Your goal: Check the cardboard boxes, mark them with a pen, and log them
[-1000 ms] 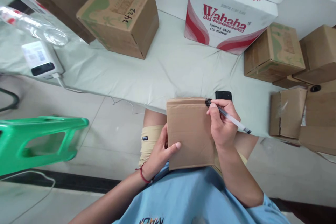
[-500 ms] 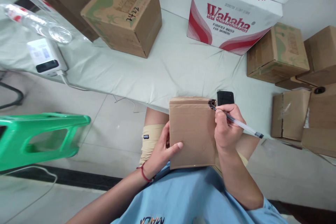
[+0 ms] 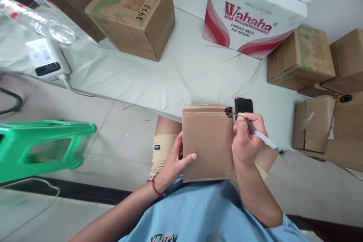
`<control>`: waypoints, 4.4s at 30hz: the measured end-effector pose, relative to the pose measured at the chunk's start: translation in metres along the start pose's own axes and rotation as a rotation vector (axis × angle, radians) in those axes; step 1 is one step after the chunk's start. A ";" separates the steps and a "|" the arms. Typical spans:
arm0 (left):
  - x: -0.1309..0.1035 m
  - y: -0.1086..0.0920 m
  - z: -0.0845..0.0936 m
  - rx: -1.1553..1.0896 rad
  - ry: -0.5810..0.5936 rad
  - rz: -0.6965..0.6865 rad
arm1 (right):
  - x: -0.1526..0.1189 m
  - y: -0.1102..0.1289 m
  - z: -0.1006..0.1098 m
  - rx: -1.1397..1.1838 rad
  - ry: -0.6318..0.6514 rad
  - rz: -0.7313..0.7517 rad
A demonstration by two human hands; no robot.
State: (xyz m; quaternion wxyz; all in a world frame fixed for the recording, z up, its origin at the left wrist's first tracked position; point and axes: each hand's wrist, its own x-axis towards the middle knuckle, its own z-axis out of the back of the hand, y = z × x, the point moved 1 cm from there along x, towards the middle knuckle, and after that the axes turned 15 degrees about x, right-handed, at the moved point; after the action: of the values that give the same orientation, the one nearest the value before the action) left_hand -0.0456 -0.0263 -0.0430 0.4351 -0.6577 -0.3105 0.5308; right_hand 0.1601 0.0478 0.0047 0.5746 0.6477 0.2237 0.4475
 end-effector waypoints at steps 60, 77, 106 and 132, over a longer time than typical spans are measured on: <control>-0.004 -0.020 -0.007 -0.164 -0.027 0.101 | 0.102 -0.091 0.176 -1.219 0.273 -0.240; 0.012 -0.024 -0.023 -0.101 -0.015 0.117 | 0.033 -0.071 0.052 -0.994 0.310 -0.305; 0.015 -0.025 -0.031 -0.209 0.003 0.143 | -0.025 0.028 0.033 -0.470 0.164 0.162; -0.001 -0.011 -0.013 -0.509 -0.283 0.370 | 0.009 -0.085 0.056 -0.820 0.233 -0.205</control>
State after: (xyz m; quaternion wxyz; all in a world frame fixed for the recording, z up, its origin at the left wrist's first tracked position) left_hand -0.0324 -0.0257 -0.0317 0.1059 -0.7103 -0.3658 0.5920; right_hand 0.2309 0.0447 -0.0697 0.7966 0.2856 0.1540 0.5100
